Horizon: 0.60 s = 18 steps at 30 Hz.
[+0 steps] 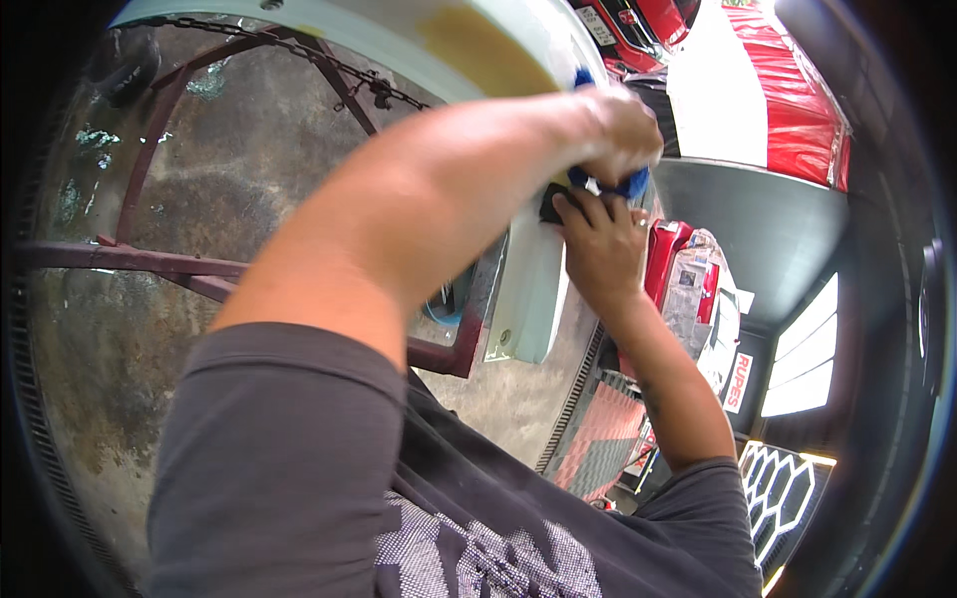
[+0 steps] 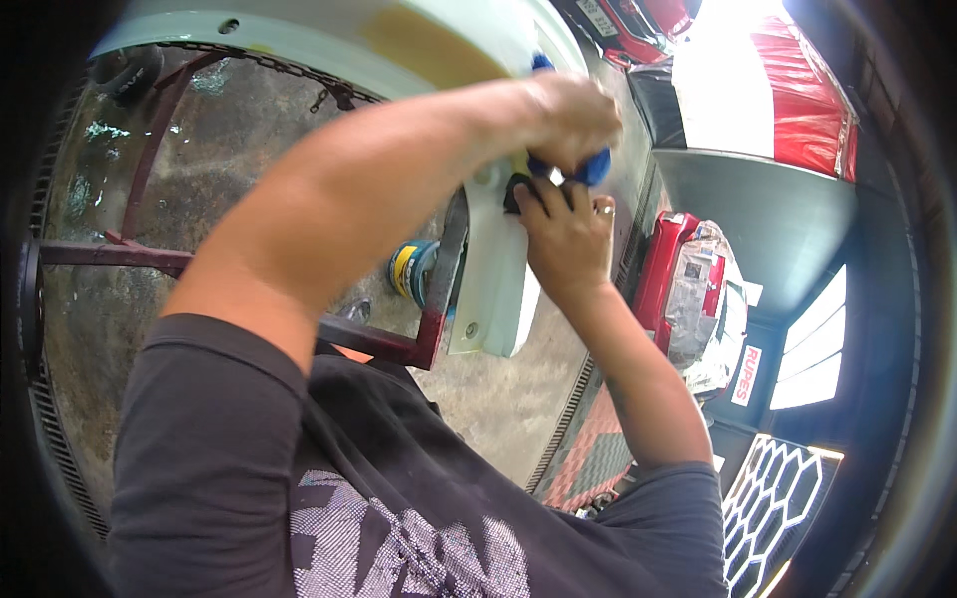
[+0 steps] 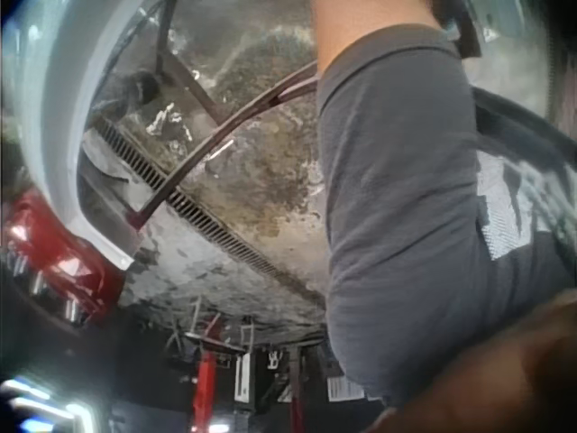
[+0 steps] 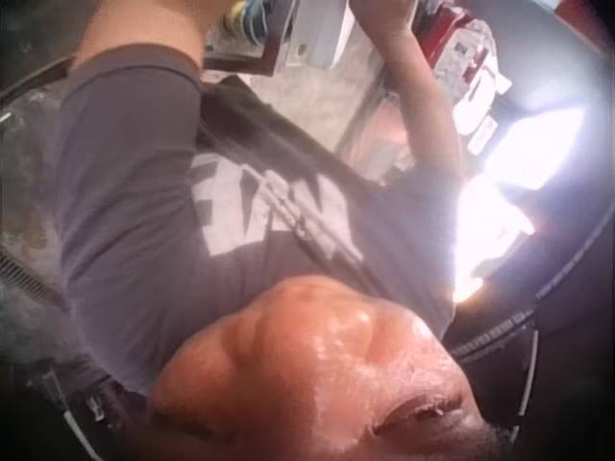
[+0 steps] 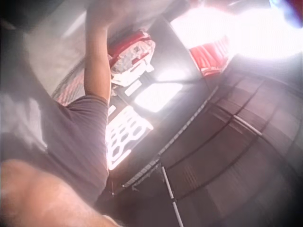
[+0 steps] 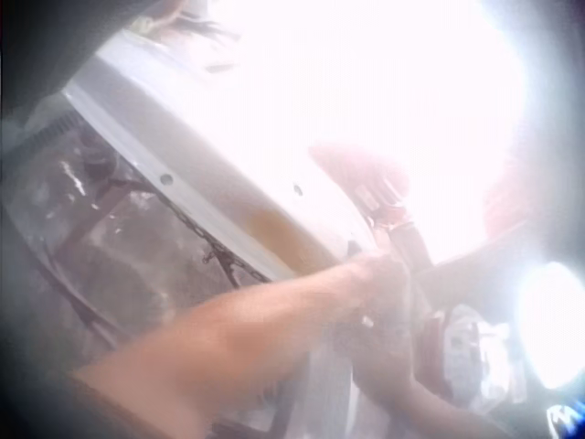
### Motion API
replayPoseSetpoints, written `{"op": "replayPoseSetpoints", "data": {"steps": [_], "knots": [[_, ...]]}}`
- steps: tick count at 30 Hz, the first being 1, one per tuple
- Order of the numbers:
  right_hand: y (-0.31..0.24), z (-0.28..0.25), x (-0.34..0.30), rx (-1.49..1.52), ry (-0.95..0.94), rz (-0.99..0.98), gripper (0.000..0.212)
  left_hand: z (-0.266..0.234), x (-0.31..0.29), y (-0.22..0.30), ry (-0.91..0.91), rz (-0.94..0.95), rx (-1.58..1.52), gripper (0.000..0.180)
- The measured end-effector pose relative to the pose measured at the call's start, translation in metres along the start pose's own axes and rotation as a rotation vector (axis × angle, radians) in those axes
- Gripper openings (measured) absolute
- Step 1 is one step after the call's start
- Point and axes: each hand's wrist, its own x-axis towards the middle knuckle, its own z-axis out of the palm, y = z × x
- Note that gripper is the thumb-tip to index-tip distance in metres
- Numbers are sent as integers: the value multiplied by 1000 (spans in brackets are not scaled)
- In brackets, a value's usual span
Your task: The person scrubs a white car bumper with a black sponge and wipes it with a blue cloth. The person repeatedly dips the cloth into a bucket of water and continues scrubbing and wiping the bumper surface.
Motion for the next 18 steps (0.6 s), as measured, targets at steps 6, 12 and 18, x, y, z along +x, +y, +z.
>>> {"op": "replayPoseSetpoints", "data": {"steps": [6,12,18], "knots": [[-5,-7,-7,41,-22,-22,37,-10,14,-17,-57,-149,-161,26],[10,-3,10,5,-2,-82,38,-3,5,-45,227,-301,-149,27],[8,-4,7,11,-13,-72,39,-13,-2,-41,127,-393,-197,38]]}}
